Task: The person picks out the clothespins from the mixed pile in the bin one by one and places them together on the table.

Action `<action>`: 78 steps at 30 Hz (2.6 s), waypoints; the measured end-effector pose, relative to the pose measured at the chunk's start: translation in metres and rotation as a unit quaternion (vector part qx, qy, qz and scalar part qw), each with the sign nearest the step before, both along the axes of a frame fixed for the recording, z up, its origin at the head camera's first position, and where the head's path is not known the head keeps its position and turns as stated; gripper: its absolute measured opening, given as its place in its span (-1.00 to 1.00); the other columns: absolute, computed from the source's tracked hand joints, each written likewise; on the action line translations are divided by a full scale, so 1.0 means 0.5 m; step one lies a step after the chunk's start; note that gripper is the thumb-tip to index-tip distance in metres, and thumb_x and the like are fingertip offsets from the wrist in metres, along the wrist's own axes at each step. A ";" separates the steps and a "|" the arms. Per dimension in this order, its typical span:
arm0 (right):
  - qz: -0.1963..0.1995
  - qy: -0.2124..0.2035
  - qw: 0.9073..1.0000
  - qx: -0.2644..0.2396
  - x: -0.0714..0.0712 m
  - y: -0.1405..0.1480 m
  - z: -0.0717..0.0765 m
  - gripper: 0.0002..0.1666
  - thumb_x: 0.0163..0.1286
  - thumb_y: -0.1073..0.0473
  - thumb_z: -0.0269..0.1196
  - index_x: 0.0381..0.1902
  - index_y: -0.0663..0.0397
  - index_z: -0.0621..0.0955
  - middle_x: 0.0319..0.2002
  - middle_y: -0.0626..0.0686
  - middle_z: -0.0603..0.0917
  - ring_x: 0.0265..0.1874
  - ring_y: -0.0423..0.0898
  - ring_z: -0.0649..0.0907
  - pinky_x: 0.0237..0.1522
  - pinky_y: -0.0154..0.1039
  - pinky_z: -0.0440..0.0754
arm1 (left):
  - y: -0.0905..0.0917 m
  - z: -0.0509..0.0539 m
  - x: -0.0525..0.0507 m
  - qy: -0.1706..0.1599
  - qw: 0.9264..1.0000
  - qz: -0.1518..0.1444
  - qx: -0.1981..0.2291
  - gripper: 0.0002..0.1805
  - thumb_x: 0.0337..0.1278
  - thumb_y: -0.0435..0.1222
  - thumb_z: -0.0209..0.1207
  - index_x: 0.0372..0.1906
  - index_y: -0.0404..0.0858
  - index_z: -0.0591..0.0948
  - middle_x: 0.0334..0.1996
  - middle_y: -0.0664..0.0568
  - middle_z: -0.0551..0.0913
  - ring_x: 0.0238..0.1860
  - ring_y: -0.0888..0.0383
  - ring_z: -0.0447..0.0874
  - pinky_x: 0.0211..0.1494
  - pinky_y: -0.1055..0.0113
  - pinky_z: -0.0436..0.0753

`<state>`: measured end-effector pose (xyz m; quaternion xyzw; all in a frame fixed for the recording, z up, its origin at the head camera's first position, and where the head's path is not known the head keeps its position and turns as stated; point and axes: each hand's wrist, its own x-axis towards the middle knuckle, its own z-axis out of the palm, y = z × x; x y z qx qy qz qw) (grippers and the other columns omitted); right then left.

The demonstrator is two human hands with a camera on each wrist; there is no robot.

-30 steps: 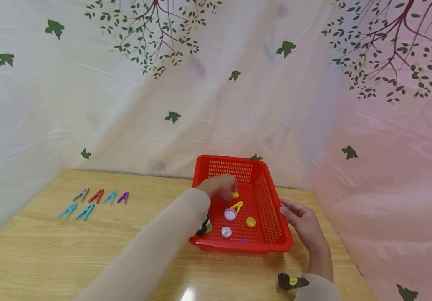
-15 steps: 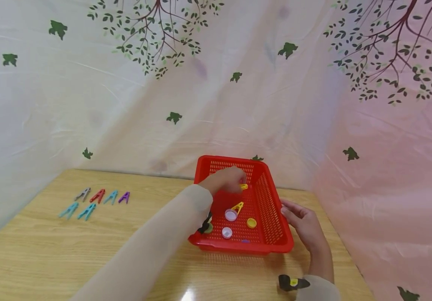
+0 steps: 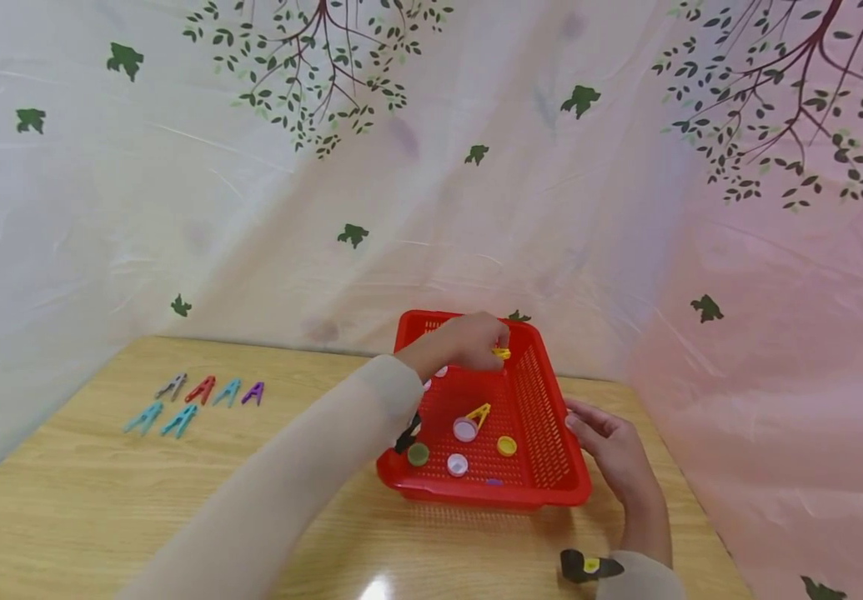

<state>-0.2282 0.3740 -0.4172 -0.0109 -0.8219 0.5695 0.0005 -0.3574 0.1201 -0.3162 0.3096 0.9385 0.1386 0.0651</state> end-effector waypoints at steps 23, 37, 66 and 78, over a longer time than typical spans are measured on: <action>0.006 0.000 1.000 0.002 -0.001 0.004 0.001 -0.19 0.47 -0.22 0.24 0.50 0.11 0.41 0.23 -0.19 0.64 0.04 -0.42 0.64 0.06 -0.40 0.62 | -0.092 0.052 0.035 0.032 0.999 -0.037 0.019 -0.62 0.12 -0.06 0.46 -0.06 -0.06 0.56 -0.21 0.20 0.61 -0.25 0.22 0.63 -0.20 0.46 0.64; -0.002 -0.004 1.000 0.001 0.000 0.001 0.003 -0.17 0.45 -0.23 0.26 0.50 0.09 0.41 0.23 -0.18 0.64 0.02 -0.44 0.64 0.04 -0.41 0.63 | -0.151 0.051 0.063 0.100 0.992 -0.069 -0.015 -0.63 0.15 -0.03 0.42 -0.09 -0.10 0.56 -0.22 0.15 0.58 -0.22 0.21 0.56 -0.12 0.42 0.60; 0.001 -0.015 1.000 -0.020 -0.001 0.000 0.006 -0.16 0.43 -0.22 0.28 0.50 0.09 0.41 0.17 -0.28 0.65 0.02 -0.42 0.65 0.03 -0.41 0.64 | -0.303 0.004 0.126 0.111 0.990 -0.091 -0.014 -0.64 0.18 -0.14 0.35 0.05 -0.15 0.65 -0.08 0.10 0.64 -0.12 0.21 0.53 0.00 0.34 0.62; -0.003 -0.018 1.000 -0.009 -0.003 0.002 0.005 -0.14 0.42 -0.26 0.28 0.51 0.05 0.40 0.25 -0.19 0.63 0.03 -0.42 0.64 0.03 -0.41 0.63 | -0.369 -0.028 0.141 0.118 0.989 -0.085 0.007 -0.70 0.14 -0.24 0.30 0.00 -0.16 0.67 -0.08 0.08 0.65 -0.13 0.20 0.54 -0.02 0.30 0.63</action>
